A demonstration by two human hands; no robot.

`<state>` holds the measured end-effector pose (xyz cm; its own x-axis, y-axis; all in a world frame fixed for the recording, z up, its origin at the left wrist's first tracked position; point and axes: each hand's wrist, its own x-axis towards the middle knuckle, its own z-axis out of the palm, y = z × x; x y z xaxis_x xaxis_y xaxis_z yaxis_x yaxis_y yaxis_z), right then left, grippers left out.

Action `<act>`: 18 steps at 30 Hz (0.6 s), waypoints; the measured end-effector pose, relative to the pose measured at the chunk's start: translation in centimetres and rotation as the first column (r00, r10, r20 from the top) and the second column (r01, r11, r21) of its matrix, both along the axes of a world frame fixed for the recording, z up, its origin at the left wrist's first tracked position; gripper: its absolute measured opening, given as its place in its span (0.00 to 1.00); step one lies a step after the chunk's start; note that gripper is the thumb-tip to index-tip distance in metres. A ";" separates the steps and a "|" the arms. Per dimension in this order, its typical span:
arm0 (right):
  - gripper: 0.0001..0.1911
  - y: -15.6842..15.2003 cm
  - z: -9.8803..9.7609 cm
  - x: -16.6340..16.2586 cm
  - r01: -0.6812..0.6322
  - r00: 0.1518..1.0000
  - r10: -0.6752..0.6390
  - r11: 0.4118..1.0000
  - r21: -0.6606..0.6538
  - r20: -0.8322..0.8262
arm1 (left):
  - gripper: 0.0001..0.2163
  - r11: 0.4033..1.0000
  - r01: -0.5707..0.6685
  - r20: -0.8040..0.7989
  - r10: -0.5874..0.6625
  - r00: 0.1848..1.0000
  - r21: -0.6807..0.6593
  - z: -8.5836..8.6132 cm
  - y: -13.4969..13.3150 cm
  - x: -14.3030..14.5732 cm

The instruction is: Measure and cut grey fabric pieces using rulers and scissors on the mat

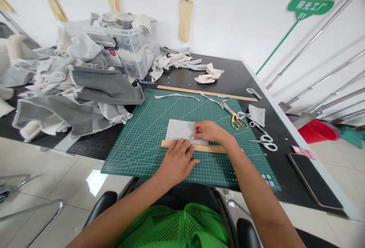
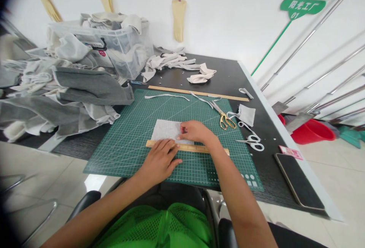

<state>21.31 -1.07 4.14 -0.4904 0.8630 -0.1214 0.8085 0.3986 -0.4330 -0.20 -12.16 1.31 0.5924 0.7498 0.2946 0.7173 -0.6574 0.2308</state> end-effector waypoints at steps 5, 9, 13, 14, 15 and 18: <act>0.14 0.0 0.3 -0.2 0.006 0.999 -0.006 1.000 0.002 0.049 | 0.21 0.999 0.028 -0.007 -0.028 1.000 0.029 0.3 -0.1 0.0; 0.15 0.1 0.3 -0.4 0.008 0.998 -0.008 1.000 -0.004 0.058 | 0.19 0.996 0.094 -0.038 -0.094 0.995 -0.009 0.9 -0.1 -0.1; 0.16 0.3 0.0 -0.3 0.014 0.998 -0.013 1.000 -0.019 0.058 | 0.20 0.994 0.106 -0.055 -0.106 0.993 -0.013 1.0 0.0 -0.2; 0.17 0.3 0.0 -0.3 0.015 0.998 -0.014 1.000 -0.020 0.057 | 0.20 0.994 0.107 -0.058 -0.107 0.993 -0.009 1.0 0.0 -0.2; 0.17 0.3 -0.1 -0.3 0.013 0.998 -0.012 1.000 -0.019 0.055 | 0.19 0.994 0.108 -0.059 -0.108 0.992 -0.008 1.0 0.0 -0.2; 0.17 0.3 0.0 -0.3 0.007 0.999 -0.006 1.000 -0.018 0.054 | 0.20 0.993 0.116 -0.060 -0.116 0.991 -0.016 0.9 0.1 -0.3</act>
